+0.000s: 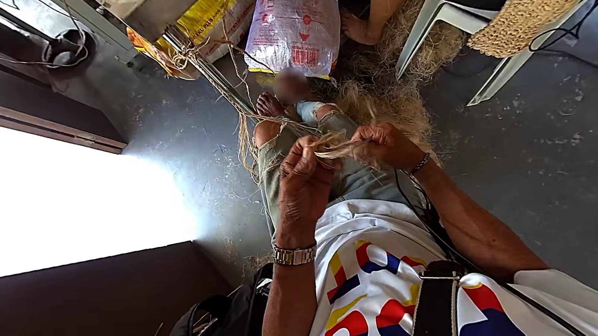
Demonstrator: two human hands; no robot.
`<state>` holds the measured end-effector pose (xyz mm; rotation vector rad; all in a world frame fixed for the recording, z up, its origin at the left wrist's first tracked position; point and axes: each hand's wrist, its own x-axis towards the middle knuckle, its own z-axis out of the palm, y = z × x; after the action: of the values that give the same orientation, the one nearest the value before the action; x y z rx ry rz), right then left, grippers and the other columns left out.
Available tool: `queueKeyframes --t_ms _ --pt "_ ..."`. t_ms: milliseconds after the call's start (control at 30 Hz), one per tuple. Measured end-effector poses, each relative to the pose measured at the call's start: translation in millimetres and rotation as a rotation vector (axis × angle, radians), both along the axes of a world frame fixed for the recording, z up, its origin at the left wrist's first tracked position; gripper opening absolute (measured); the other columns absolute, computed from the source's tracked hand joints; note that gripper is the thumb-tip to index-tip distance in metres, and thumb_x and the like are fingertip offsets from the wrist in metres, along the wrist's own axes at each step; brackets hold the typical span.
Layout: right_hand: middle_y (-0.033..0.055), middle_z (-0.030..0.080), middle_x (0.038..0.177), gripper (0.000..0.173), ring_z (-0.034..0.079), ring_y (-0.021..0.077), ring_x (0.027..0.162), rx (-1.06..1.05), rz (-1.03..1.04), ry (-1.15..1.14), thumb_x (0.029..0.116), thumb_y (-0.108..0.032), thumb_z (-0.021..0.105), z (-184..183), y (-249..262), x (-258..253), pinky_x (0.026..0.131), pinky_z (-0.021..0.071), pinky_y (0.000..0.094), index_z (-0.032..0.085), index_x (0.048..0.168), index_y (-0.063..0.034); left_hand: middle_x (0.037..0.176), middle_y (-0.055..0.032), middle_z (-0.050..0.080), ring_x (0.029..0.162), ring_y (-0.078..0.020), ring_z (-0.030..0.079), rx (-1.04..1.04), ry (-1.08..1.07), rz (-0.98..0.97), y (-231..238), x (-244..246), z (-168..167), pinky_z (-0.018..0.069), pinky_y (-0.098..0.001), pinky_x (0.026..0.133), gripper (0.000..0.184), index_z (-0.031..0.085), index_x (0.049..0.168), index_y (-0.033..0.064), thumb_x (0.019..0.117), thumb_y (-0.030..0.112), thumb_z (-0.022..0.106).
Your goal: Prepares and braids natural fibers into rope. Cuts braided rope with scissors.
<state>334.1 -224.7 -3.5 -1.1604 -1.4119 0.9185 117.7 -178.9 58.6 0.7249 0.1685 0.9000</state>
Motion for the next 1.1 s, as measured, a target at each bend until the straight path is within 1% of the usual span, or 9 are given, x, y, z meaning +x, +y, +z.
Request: queueKeyframes --t_ms 133,200,367,500,567,667,767,900,1100 --pt "0.0022 0.066 0.074 0.012 0.061 0.0085 0.057 -0.030 0.069 0.260 0.0994 -0.009 0.059 0 -3 15 0.054 0.0563 0.0253 0.069 0.100 -0.0041 0.089 -0.0022 0.068 0.079 -0.0125 0.066 -0.028 0.081 0.159 18 -11 8 0.0574 -0.0293 0.077 0.016 0.067 0.104 0.0139 0.1047 0.022 0.054" --pt "-0.0035 0.060 0.064 0.014 0.050 0.0027 0.047 -0.040 0.061 0.353 0.1004 -0.014 0.060 2 -1 18 0.043 0.0451 0.0191 0.072 0.100 -0.0071 0.087 0.0000 0.065 0.076 -0.0106 0.064 -0.069 0.116 0.206 24 -14 9 0.0562 -0.0268 0.075 0.019 0.066 0.101 0.0143 0.1065 0.021 0.049" --pt "-0.0060 0.045 0.054 0.024 0.032 0.0003 0.039 -0.088 -0.007 0.283 0.1024 -0.014 0.051 12 -6 17 0.037 0.0287 0.0168 0.073 0.094 -0.0081 0.090 -0.0003 0.067 0.079 -0.0107 0.066 -0.153 0.162 0.305 34 -12 -3 0.0580 -0.0277 0.077 0.025 0.064 0.101 0.0143 0.1096 0.020 0.041" --pt "0.0001 0.060 0.069 0.031 0.049 0.0061 0.056 -0.014 -0.076 -0.329 0.1013 -0.023 0.050 9 -7 28 0.053 0.0431 0.0270 0.073 0.088 -0.0065 0.098 0.0016 0.069 0.085 -0.0101 0.066 -0.078 0.174 0.308 38 -9 -18 0.0572 -0.0295 0.081 0.021 0.068 0.108 0.0191 0.1064 0.028 0.049" --pt "0.0113 0.070 0.079 0.040 0.061 0.0147 0.066 0.055 -0.067 -0.492 0.1039 -0.027 0.047 4 0 24 0.065 0.0519 0.0388 0.075 0.096 0.0006 0.097 -0.0059 0.070 0.087 -0.0167 0.068 -0.147 0.187 0.349 38 -8 -14 0.0571 -0.0348 0.084 0.025 0.063 0.104 0.0102 0.1073 0.019 0.040" --pt "0.0040 0.072 0.089 0.039 0.057 0.0012 0.064 0.041 -0.051 -0.390 0.1027 -0.030 0.048 7 3 13 0.060 0.0502 0.0234 0.075 0.112 -0.0039 0.094 -0.0106 0.070 0.087 -0.0214 0.071 -0.311 0.190 0.407 33 -4 9 0.0585 -0.0365 0.085 0.021 0.051 0.109 0.0037 0.1110 0.012 0.031" --pt "-0.0083 0.068 0.080 0.026 0.051 -0.0059 0.056 0.022 0.060 -0.149 0.0974 -0.021 0.056 8 0 11 0.051 0.0444 0.0141 0.076 0.109 -0.0084 0.083 -0.0068 0.066 0.080 -0.0214 0.071 -0.412 0.090 0.428 33 -6 15 0.0601 -0.0385 0.083 0.017 0.048 0.104 0.0081 0.1114 0.011 0.033" --pt "-0.0075 0.075 0.096 0.018 0.069 -0.0008 0.088 0.067 0.318 -0.178 0.0955 -0.024 0.065 9 -1 13 0.083 0.0581 0.0182 0.080 0.100 -0.0143 0.074 -0.0043 0.064 0.067 -0.0182 0.068 -0.452 0.043 0.401 30 -7 9 0.0614 -0.0346 0.073 0.020 0.050 0.098 0.0092 0.1109 0.011 0.035" --pt "-0.0055 0.075 0.099 0.017 0.070 0.0038 0.091 0.085 0.493 -0.064 0.0975 -0.019 0.063 20 -2 -8 0.085 0.0591 0.0211 0.079 0.103 -0.0187 0.072 -0.0007 0.057 0.052 -0.0084 0.056 -0.525 0.036 0.348 35 -2 -2 0.0510 -0.0198 0.049 0.020 0.048 0.098 0.0114 0.1117 0.016 0.035"
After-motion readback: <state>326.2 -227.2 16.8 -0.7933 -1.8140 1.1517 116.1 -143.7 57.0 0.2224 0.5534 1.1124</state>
